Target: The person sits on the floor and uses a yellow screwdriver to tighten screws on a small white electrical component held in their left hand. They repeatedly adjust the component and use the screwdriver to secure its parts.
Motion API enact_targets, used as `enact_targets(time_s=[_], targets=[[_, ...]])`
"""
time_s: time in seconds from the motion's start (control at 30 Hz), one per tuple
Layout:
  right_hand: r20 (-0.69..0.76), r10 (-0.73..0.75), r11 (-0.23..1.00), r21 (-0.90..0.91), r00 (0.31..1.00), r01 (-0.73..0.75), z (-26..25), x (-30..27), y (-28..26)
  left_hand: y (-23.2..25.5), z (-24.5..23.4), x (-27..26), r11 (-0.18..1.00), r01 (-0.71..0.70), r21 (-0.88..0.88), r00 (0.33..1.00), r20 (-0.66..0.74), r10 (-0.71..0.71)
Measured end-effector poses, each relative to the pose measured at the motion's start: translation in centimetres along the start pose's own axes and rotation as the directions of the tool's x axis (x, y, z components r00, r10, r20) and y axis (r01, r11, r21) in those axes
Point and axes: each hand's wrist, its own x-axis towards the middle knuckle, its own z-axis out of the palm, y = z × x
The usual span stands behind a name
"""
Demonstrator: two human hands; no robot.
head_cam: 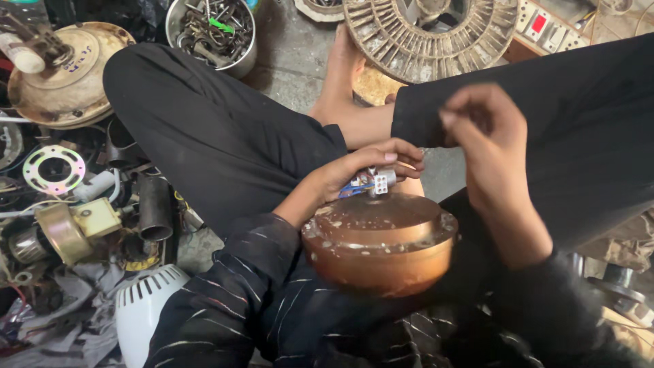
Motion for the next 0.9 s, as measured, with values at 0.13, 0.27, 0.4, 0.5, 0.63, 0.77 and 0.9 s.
enact_targets(time_s=[0.13,0.27,0.4,0.5,0.63,0.77,0.9], targets=[[0.032,-0.177,0.958,0.235,0.984,0.164,2.6,2.9,1.0,-0.8,-0.3,1.3,0.978,-0.085,-0.19,0.993,0.062,0.098],[0.087,-0.107,0.979,0.184,0.99,0.089,7.9,1.5,2.3,-1.6,-0.9,1.5,0.965,-0.08,-0.25,0.992,-0.113,0.053],[0.165,-0.174,0.941,0.317,0.971,0.115,9.1,1.0,2.7,-2.1,-1.3,1.3,0.981,-0.117,-0.152,0.949,-0.308,0.066],[0.096,-0.137,0.928,0.36,0.986,0.094,8.5,2.0,2.2,-1.9,-1.1,1.4,0.932,-0.085,-0.352,0.977,-0.212,0.009],[0.116,-0.175,0.896,0.43,0.978,0.109,9.9,2.3,2.4,-2.3,-1.3,1.2,0.973,-0.16,-0.166,0.948,-0.301,0.105],[0.129,-0.119,0.919,0.389,0.985,0.06,9.6,2.7,2.1,-3.4,-2.7,1.6,0.905,-0.174,-0.388,0.983,-0.014,0.183],[0.071,-0.197,0.929,0.334,0.978,0.163,9.7,2.9,1.4,-3.7,-3.5,2.0,0.953,-0.207,-0.221,0.978,-0.021,0.207]])
